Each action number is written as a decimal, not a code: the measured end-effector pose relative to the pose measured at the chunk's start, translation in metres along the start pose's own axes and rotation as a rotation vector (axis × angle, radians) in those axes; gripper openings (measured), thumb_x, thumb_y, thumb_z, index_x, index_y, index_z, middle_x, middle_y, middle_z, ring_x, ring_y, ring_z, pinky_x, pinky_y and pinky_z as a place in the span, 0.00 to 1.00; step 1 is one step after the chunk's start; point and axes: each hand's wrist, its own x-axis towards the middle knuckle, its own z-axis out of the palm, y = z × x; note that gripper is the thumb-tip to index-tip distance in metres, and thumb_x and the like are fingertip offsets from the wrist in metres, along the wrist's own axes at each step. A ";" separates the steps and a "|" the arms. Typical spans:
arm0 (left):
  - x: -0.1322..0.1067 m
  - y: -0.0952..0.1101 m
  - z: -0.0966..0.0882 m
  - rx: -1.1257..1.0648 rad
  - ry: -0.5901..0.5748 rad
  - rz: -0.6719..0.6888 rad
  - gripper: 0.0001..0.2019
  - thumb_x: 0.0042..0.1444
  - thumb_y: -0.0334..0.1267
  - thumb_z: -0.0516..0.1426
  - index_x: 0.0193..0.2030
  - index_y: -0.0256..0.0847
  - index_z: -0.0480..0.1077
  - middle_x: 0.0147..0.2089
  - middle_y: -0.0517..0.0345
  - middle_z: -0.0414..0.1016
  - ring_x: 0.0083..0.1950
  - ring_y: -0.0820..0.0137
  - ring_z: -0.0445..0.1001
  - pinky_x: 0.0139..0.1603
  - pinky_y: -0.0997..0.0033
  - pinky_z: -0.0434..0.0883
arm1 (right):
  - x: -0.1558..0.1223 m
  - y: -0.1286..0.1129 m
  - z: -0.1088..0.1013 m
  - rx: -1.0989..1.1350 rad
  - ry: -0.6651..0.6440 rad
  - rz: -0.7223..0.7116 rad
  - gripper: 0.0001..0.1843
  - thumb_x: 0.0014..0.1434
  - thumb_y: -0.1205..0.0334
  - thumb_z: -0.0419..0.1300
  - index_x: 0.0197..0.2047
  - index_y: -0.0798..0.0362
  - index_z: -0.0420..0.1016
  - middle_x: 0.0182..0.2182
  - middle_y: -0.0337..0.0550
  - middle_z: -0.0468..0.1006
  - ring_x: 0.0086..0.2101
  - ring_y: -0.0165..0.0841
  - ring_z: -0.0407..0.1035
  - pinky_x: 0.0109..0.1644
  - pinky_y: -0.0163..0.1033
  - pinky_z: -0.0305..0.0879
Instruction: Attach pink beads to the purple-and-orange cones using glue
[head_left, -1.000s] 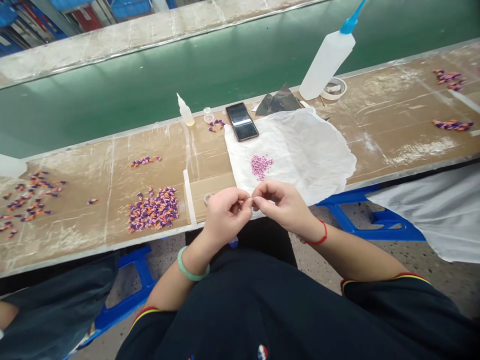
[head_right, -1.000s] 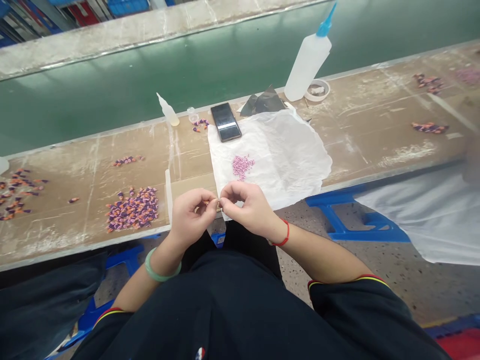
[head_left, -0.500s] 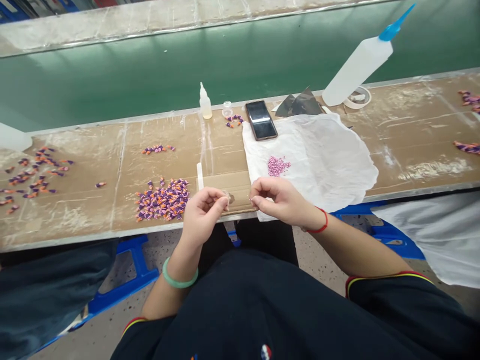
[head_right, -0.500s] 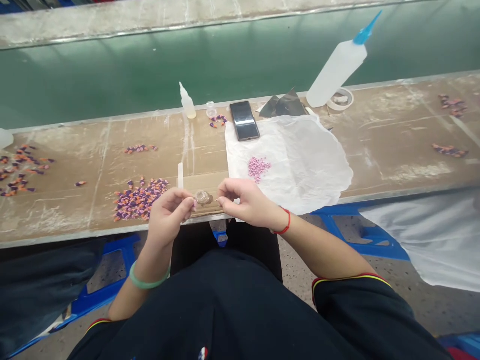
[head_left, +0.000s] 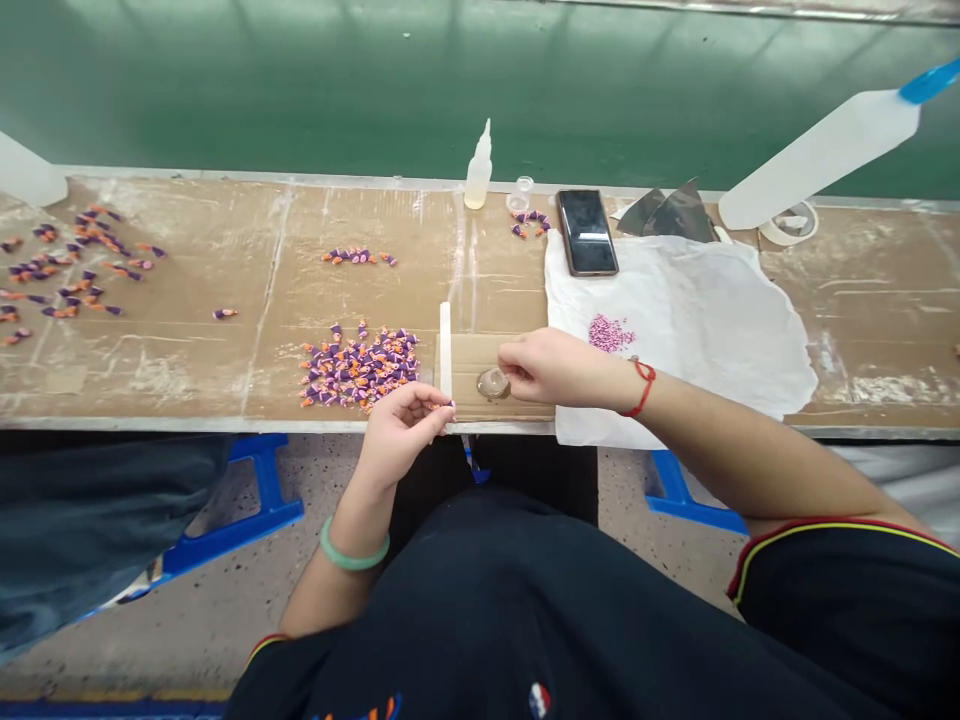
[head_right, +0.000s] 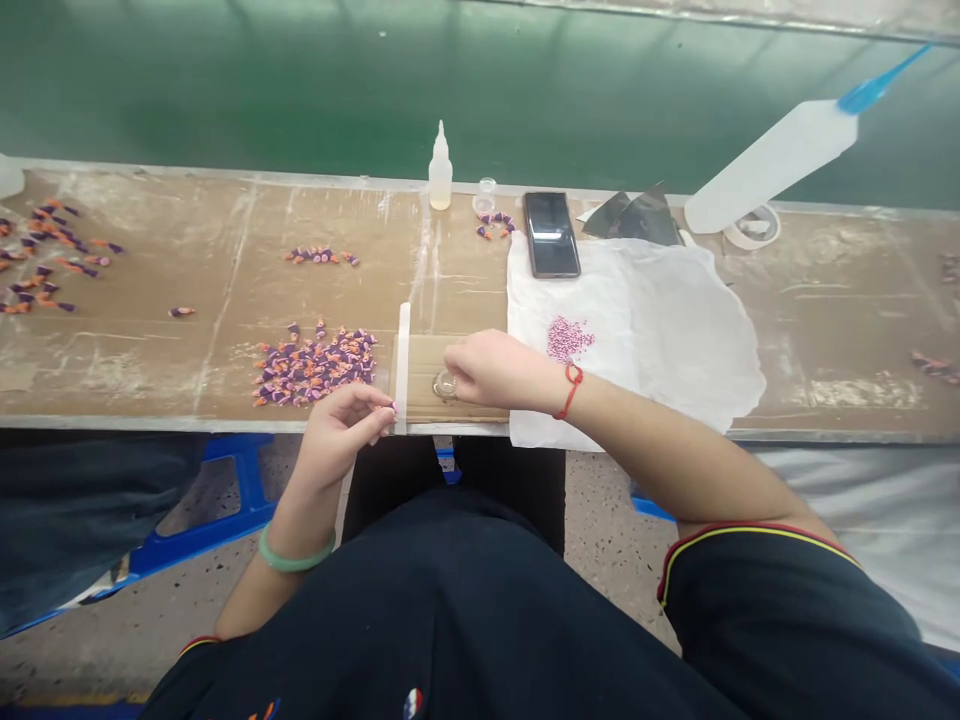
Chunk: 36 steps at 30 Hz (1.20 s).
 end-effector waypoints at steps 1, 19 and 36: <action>0.000 -0.001 -0.001 -0.010 -0.002 0.000 0.10 0.46 0.40 0.70 0.28 0.39 0.74 0.20 0.62 0.72 0.20 0.76 0.69 0.21 0.77 0.67 | 0.001 -0.001 0.000 -0.016 -0.007 0.006 0.16 0.55 0.66 0.56 0.22 0.50 0.52 0.18 0.36 0.60 0.20 0.27 0.48 0.27 0.37 0.44; -0.007 0.011 0.026 -0.319 -0.058 -0.009 0.17 0.44 0.46 0.73 0.29 0.37 0.74 0.27 0.56 0.82 0.23 0.72 0.79 0.22 0.79 0.75 | -0.029 -0.034 -0.018 1.017 0.066 0.100 0.06 0.58 0.63 0.59 0.30 0.52 0.68 0.34 0.45 0.82 0.36 0.36 0.78 0.41 0.39 0.73; -0.021 0.028 0.048 -0.322 -0.086 0.174 0.06 0.49 0.34 0.71 0.31 0.40 0.79 0.29 0.61 0.82 0.26 0.73 0.82 0.28 0.81 0.80 | -0.054 -0.054 -0.027 0.786 0.189 0.024 0.06 0.58 0.64 0.55 0.30 0.53 0.68 0.25 0.38 0.76 0.25 0.27 0.65 0.27 0.32 0.59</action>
